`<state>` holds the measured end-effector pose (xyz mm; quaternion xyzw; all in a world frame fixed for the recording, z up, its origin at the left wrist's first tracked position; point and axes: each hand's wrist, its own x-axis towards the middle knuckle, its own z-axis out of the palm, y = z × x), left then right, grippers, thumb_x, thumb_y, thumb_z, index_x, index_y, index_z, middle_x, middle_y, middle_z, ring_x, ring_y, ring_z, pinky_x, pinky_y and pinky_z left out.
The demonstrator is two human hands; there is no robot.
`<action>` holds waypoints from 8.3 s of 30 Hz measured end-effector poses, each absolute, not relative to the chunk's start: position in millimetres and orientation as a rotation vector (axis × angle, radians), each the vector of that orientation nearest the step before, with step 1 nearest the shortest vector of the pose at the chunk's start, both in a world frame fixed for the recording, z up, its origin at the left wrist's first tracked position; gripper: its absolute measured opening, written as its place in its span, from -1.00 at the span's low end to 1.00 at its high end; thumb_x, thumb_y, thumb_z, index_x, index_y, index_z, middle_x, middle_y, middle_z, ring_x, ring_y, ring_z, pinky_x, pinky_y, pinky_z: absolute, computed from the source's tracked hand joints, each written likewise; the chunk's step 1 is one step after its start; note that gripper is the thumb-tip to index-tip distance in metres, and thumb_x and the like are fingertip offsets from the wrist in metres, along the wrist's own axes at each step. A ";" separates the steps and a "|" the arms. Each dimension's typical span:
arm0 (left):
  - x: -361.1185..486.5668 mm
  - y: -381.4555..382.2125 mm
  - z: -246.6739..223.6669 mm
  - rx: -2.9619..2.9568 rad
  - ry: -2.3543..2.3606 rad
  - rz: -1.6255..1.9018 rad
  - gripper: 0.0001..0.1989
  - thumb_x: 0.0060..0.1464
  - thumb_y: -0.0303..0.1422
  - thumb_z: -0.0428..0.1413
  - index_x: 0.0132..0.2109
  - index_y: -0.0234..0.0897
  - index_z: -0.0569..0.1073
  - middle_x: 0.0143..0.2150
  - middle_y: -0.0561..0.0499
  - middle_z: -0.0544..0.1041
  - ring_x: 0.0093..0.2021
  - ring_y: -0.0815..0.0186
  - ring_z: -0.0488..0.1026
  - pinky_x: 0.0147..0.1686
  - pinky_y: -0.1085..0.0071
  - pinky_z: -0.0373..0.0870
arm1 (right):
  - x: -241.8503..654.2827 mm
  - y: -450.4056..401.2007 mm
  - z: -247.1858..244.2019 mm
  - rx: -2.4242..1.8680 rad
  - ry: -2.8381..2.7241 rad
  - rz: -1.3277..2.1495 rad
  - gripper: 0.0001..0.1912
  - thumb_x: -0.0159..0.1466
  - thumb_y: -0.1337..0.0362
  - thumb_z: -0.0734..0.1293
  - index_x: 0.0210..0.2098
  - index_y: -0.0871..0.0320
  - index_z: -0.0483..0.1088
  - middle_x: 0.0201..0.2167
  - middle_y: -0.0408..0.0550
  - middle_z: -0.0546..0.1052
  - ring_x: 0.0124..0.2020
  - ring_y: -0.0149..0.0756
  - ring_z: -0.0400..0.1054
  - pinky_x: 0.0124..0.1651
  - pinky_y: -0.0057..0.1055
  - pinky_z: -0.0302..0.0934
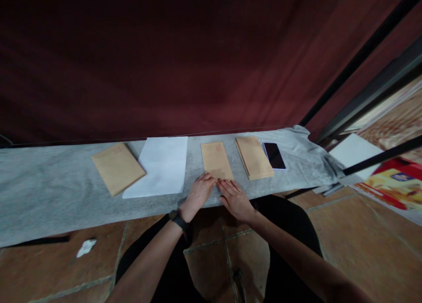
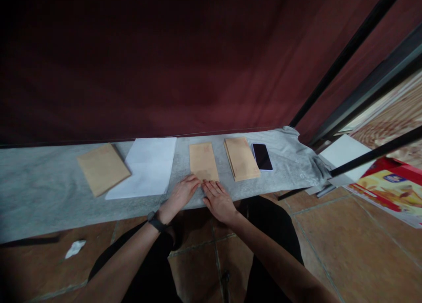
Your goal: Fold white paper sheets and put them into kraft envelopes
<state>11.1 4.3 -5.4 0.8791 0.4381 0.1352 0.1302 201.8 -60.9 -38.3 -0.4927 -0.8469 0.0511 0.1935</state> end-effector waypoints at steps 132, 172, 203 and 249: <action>20.2 -5.8 -17.8 2.408 1.451 0.552 -0.78 0.28 -0.50 -0.08 -0.05 -0.31 0.42 0.04 -0.18 0.50 0.12 0.11 0.44 0.20 0.09 0.36 | 228.0 -3.5 -39.2 -1.293 -2.046 0.434 -0.90 0.38 0.28 0.32 -0.15 0.11 0.47 -0.12 0.02 0.57 -0.01 -0.17 0.45 0.09 -0.19 0.33; 26.1 3.2 13.6 0.955 1.022 0.888 -0.39 0.16 -0.09 0.23 0.26 -0.28 0.35 -0.06 -0.18 0.59 -0.15 0.22 0.59 -0.19 0.31 0.52 | 210.2 -18.8 18.1 -1.488 -1.286 0.545 -0.68 0.42 0.06 0.19 -0.35 0.08 0.41 -0.41 -0.06 0.54 -0.39 -0.26 0.50 -0.26 -0.34 0.48; 30.0 10.9 -6.9 1.743 1.609 0.539 -0.26 0.11 -0.50 0.09 0.42 -0.32 0.10 -0.44 0.07 0.53 -0.45 0.29 0.49 -0.37 0.43 0.36 | 240.7 -31.9 -17.6 -1.270 -2.057 0.597 -0.62 0.39 0.39 0.21 0.12 0.08 0.48 0.12 0.03 0.54 0.14 -0.21 0.43 0.24 -0.16 0.31; 93.8 154.6 -30.4 2.662 1.274 0.143 -0.36 0.39 -0.10 -0.28 0.45 -0.37 0.08 0.51 -0.16 0.04 0.50 0.20 -0.07 0.46 0.16 -0.21 | 237.3 -43.5 -17.8 -1.244 -2.400 0.400 -0.51 0.34 0.44 0.25 0.26 0.29 0.29 0.25 0.18 0.40 0.30 -0.12 0.22 0.35 -0.24 0.16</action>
